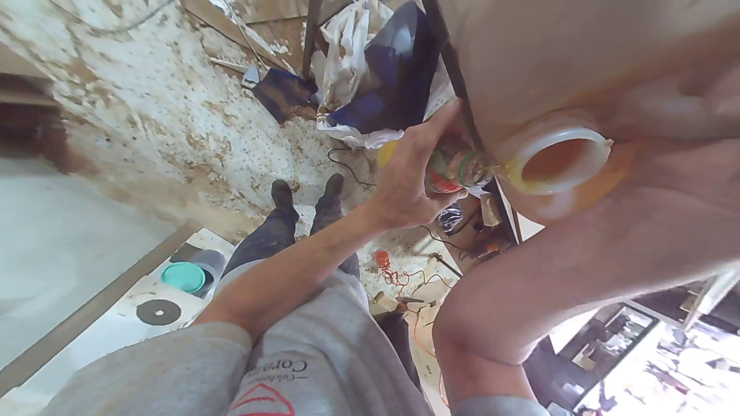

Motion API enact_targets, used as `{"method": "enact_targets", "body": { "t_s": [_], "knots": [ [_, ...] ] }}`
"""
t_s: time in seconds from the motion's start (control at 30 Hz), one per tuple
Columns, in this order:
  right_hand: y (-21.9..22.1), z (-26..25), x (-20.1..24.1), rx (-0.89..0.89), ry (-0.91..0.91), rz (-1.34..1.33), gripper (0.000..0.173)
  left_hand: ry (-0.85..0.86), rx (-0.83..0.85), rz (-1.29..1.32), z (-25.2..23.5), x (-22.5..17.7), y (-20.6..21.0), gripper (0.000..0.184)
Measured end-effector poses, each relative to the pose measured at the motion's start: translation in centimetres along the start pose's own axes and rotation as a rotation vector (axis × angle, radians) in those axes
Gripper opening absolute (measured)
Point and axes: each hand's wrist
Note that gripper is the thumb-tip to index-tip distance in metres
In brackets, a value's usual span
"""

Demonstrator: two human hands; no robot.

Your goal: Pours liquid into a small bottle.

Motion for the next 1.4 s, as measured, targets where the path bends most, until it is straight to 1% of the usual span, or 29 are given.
{"method": "enact_targets", "body": {
  "t_s": [0.07,0.2,0.33,0.4,0.5,0.63,0.67,0.73,0.83,0.97,1.07,1.2,1.27,1.4],
  "knots": [
    [0.0,0.3,0.0,0.024,-0.042,0.038,0.023,-0.004,0.000,-0.002,0.0,0.0,0.0,0.105],
    [0.1,0.9,0.0,0.045,-0.067,0.050,0.021,-0.009,-0.007,0.007,0.2,0.0,0.2,0.106],
    [0.7,0.8,0.4,0.031,-0.018,0.008,0.023,-0.011,-0.024,-0.004,0.2,-0.1,0.3,0.106],
    [0.8,0.6,0.4,0.014,-0.017,0.000,0.028,-0.010,-0.028,-0.006,0.2,-0.2,0.4,0.106],
    [0.6,0.8,0.4,0.044,-0.048,0.057,0.021,-0.018,-0.026,-0.008,0.1,-0.3,0.4,0.107],
    [1.1,0.7,0.6,0.016,-0.028,0.063,0.021,-0.036,-0.013,-0.035,0.0,-0.5,0.3,0.105],
    [1.3,0.8,0.7,0.002,-0.033,0.069,0.020,-0.035,-0.011,-0.043,-0.1,-0.5,0.3,0.105],
    [1.1,1.0,0.7,0.032,-0.061,0.088,0.015,-0.029,-0.013,-0.054,-0.2,-0.5,0.4,0.106],
    [0.5,0.6,0.7,0.085,-0.072,0.107,0.016,-0.034,-0.015,-0.061,-0.3,-0.7,0.6,0.106],
    [0.5,-0.1,0.9,0.054,-0.058,0.131,0.021,-0.041,-0.023,-0.039,-0.5,-0.9,0.7,0.106],
    [0.4,0.1,0.7,0.055,-0.068,0.134,0.017,-0.037,-0.028,-0.041,-0.5,-0.9,0.8,0.106],
    [0.9,-0.1,1.0,0.048,-0.016,0.089,0.020,-0.022,-0.032,-0.039,-0.5,-0.8,0.7,0.106],
    [1.2,-0.2,1.0,0.021,-0.025,0.082,0.021,-0.019,-0.038,-0.039,-0.5,-0.8,0.8,0.107],
    [1.2,0.3,1.0,0.030,-0.045,0.066,0.018,-0.034,-0.031,-0.040,-0.4,-0.8,0.8,0.108]
  ]
}}
Point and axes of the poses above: each hand's wrist, its own z-axis away from the middle knuckle, its own y-axis out of the palm, x = y × z, and after that the axes turned 5 degrees about z, right-handed
